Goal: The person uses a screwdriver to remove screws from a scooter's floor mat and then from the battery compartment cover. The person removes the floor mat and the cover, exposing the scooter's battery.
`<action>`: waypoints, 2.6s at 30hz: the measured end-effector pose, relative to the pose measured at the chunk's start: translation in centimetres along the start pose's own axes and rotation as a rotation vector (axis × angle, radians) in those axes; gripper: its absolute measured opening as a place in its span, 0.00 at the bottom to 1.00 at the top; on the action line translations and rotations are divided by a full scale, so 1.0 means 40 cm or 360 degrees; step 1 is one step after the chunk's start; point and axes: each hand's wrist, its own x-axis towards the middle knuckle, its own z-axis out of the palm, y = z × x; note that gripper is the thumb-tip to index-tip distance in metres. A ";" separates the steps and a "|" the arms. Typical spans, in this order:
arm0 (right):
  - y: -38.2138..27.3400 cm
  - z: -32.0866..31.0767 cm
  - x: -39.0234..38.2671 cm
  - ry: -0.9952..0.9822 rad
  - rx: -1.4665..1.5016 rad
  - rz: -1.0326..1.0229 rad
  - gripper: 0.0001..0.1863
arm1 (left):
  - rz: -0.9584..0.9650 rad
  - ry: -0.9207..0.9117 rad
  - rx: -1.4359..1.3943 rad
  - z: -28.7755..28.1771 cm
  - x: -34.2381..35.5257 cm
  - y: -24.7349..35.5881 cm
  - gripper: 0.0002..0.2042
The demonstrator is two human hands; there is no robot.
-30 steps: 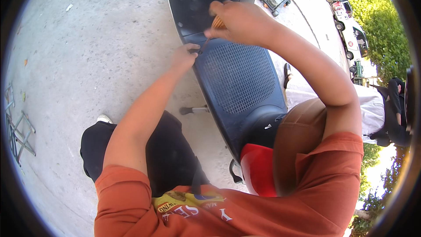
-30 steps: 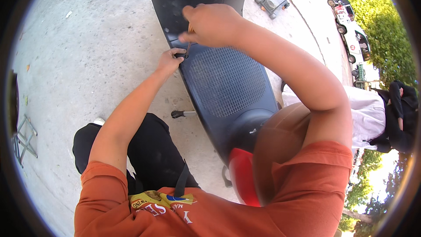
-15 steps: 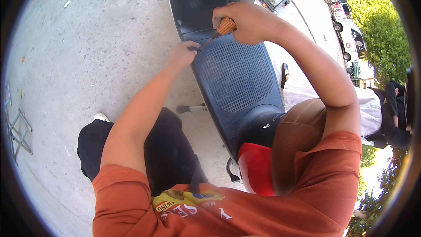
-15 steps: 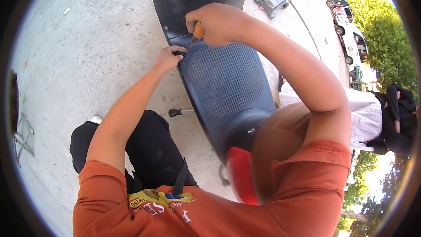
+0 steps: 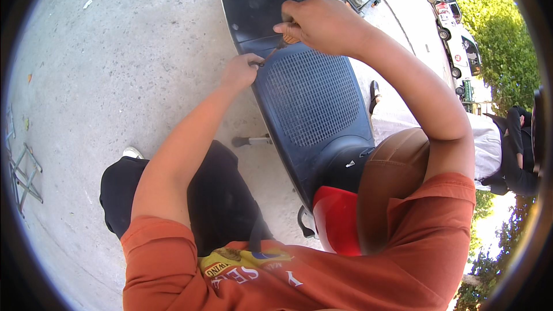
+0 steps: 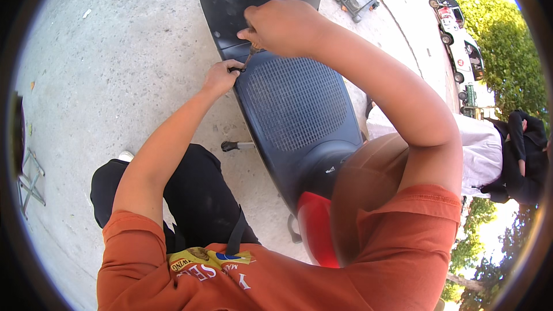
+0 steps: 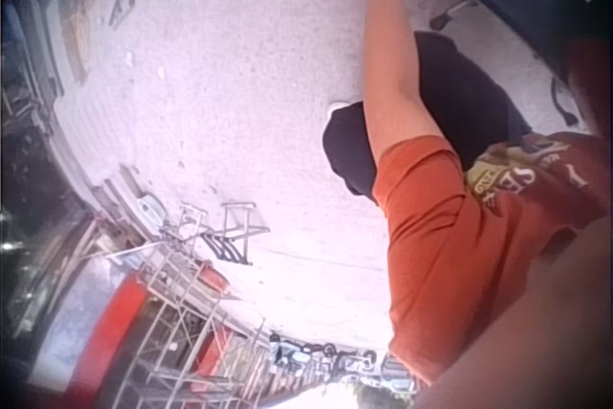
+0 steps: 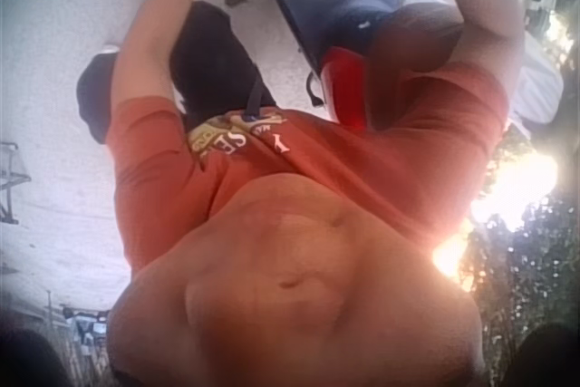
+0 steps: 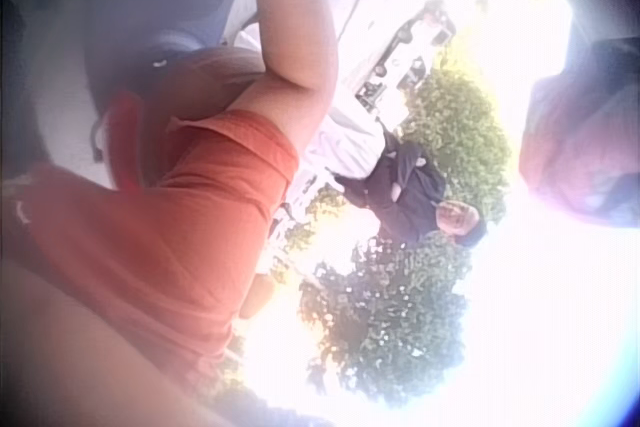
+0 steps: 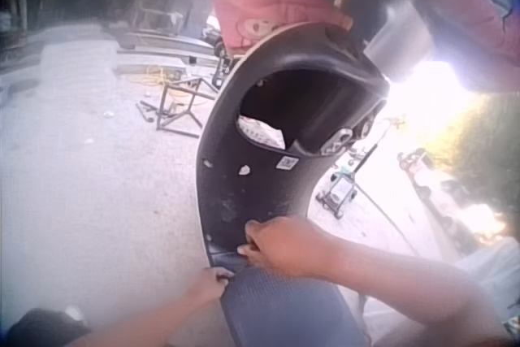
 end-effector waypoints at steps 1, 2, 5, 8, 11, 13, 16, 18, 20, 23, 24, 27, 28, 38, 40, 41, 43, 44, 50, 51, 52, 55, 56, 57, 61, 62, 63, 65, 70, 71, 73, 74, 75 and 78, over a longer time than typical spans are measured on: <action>0.017 0.005 -0.002 0.0095 0.0040 -0.0208 0.12 | -0.0038 -0.0010 0.0001 -0.005 -0.006 0.019 0.11; 0.046 0.016 -0.004 0.0190 0.0081 -0.0416 0.13 | -0.0076 -0.0021 0.0003 -0.006 -0.010 0.032 0.11; 0.041 0.018 -0.011 0.0243 0.0053 -0.0504 0.14 | 0.0061 0.0060 0.0069 0.007 0.007 -0.011 0.10; 0.014 0.002 -0.005 0.0057 -0.0013 -0.0190 0.15 | -0.0093 -0.0078 0.0145 -0.011 -0.002 0.018 0.11; 0.063 0.037 0.003 0.0377 -0.0048 -0.0514 0.14 | -0.0113 -0.0012 0.0206 -0.009 0.000 0.030 0.11; 0.049 0.036 -0.002 0.0490 -0.0070 -0.0561 0.12 | -0.0020 0.0012 0.0287 -0.010 -0.009 0.034 0.10; 0.018 0.014 -0.014 0.0271 -0.0079 -0.0264 0.09 | 0.0084 0.0043 0.0427 -0.011 -0.019 0.036 0.10; 0.028 0.004 -0.009 0.0159 -0.0011 -0.0369 0.08 | 0.0121 0.0037 0.0481 -0.009 -0.015 0.034 0.10; 0.069 0.043 0.001 0.0432 0.0023 -0.0575 0.09 | 0.0139 0.0007 0.0488 -0.007 -0.001 0.030 0.11; 0.036 0.024 0.001 0.0257 0.0004 -0.0274 0.10 | 0.0156 -0.0021 0.0417 -0.011 -0.003 0.026 0.11; 0.021 0.010 -0.004 0.0104 -0.0018 -0.0066 0.11 | 0.0155 -0.0018 0.0440 -0.012 -0.007 0.034 0.11; 0.059 0.031 -0.005 0.0476 0.0070 -0.0602 0.12 | 0.0182 -0.0008 0.0468 -0.011 -0.011 0.039 0.11; 0.051 0.027 -0.006 0.0401 0.0053 -0.0488 0.12 | 0.0209 -0.0001 0.0451 -0.012 -0.005 0.024 0.11; 0.023 0.017 0.001 0.0199 0.0059 -0.0233 0.10 | 0.0201 -0.0085 0.0450 -0.011 -0.006 0.028 0.12; 0.018 0.010 -0.001 0.0094 0.0057 -0.0198 0.09 | 0.0242 -0.0034 0.0474 -0.005 -0.004 0.028 0.11; 0.036 0.021 0.002 0.0151 0.0093 -0.0358 0.09 | 0.0262 -0.0009 0.0487 -0.002 -0.004 0.028 0.10; 0.047 0.030 0.001 0.0269 0.0126 -0.0558 0.08 | 0.0283 0.0033 0.0506 0.003 0.001 0.024 0.09; 0.046 0.033 0.001 0.0333 0.0125 -0.0602 0.08 | 0.0293 0.0054 0.0515 0.006 0.004 0.022 0.09; 0.070 0.054 0.013 0.0440 0.0207 -0.0641 0.08 | 0.0486 -0.0012 0.0713 -0.002 -0.009 0.047 0.08; 0.068 0.049 0.014 0.0506 0.0166 -0.0831 0.10 | 0.0491 -0.0011 0.0754 -0.004 -0.007 0.042 0.08; 0.061 0.047 0.012 0.0474 0.0183 -0.0706 0.10 | 0.0496 -0.0011 0.0794 -0.007 -0.002 0.036 0.09; 0.033 0.025 -0.002 0.0336 0.0198 -0.0364 0.11 | 0.0508 -0.0024 0.0925 -0.001 -0.002 0.039 0.10; 0.028 0.016 -0.004 0.0263 0.0184 -0.0277 0.11 | 0.0511 -0.0031 0.0971 0.002 -0.003 0.042 0.10; 0.026 0.011 -0.007 0.0190 0.0167 -0.0187 0.11 | 0.0535 -0.0020 0.0991 0.005 -0.005 0.044 0.10; 0.058 0.024 0.009 0.0305 0.0132 -0.0421 0.10 | 0.0563 -0.0008 0.1051 0.011 -0.005 0.044 0.10; 0.059 0.030 0.013 0.0326 0.0169 -0.0419 0.10 | 0.0552 -0.0011 0.1062 0.013 -0.002 0.044 0.10; 0.060 0.034 0.016 0.0351 0.0209 -0.0423 0.11 | 0.0553 -0.0001 0.1059 0.015 0.002 0.038 0.10; 0.064 0.038 0.016 0.0385 0.0271 -0.0449 0.10 | 0.0553 0.0024 0.1052 0.021 0.011 0.027 0.10; 0.084 0.042 0.032 0.0661 0.0414 -0.0570 0.08 | 0.0552 0.0107 0.0919 0.011 0.015 0.036 0.07; 0.091 0.040 0.031 0.0726 0.0471 -0.0599 0.07 | 0.0552 0.0139 0.0870 0.009 0.018 0.042 0.07; 0.089 0.035 0.035 0.0726 0.0570 -0.0594 0.08 | 0.0647 0.0286 0.0589 -0.001 0.028 -0.003 0.07; 0.091 0.021 0.035 0.0664 0.0594 -0.0549 0.10 | 0.0694 0.0359 0.0447 -0.009 0.032 -0.027 0.07; 0.093 0.012 0.035 0.0601 0.0612 -0.0502 0.11 | 0.0602 0.0294 0.0324 -0.021 0.035 -0.043 0.09; 0.101 0.006 0.033 0.0603 0.0545 -0.0440 0.12 | 0.0470 0.0120 0.0135 -0.042 0.031 -0.068 0.11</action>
